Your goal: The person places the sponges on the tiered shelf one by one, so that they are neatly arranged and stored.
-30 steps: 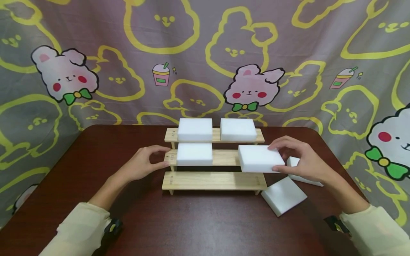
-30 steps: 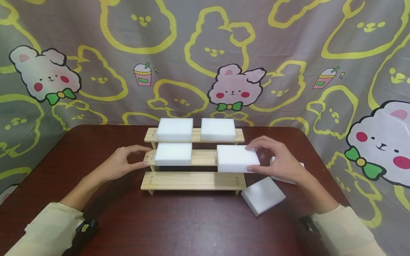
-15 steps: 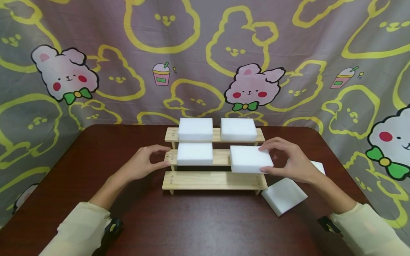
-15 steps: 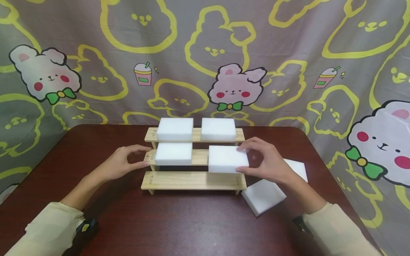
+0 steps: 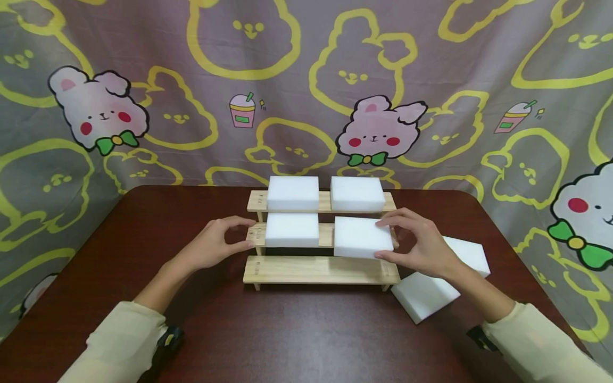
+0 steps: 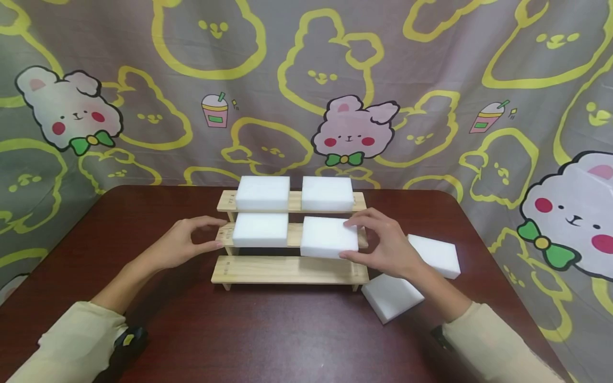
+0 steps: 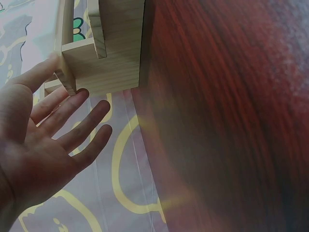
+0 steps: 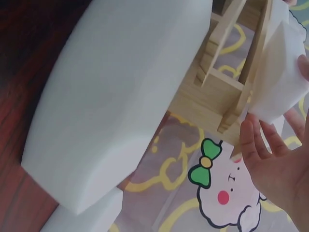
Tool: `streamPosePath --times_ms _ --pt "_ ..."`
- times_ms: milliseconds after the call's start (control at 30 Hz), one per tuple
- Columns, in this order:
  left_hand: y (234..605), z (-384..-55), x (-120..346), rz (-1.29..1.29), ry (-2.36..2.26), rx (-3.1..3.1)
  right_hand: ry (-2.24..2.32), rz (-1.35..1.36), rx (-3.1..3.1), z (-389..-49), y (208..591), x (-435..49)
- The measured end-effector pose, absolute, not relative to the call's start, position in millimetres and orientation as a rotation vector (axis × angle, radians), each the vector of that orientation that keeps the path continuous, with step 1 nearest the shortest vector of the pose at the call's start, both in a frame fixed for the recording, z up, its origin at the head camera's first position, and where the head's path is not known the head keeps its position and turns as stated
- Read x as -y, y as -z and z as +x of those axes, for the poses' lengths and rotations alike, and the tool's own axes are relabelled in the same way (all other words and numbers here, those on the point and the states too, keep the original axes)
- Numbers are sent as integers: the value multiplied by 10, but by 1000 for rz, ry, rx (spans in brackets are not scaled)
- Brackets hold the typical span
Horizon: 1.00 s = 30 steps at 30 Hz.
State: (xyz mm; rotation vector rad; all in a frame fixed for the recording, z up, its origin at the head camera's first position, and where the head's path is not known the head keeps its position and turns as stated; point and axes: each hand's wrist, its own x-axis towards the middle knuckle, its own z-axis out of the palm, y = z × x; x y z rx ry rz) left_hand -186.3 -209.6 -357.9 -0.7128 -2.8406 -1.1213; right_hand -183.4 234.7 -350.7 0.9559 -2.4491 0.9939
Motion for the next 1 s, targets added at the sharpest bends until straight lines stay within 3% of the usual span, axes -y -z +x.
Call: streamPosePath --times_ms 1000 --pt "3575 -1871 2098 -704 1109 2849 -870 1008 2539 -1823 3476 -2386"
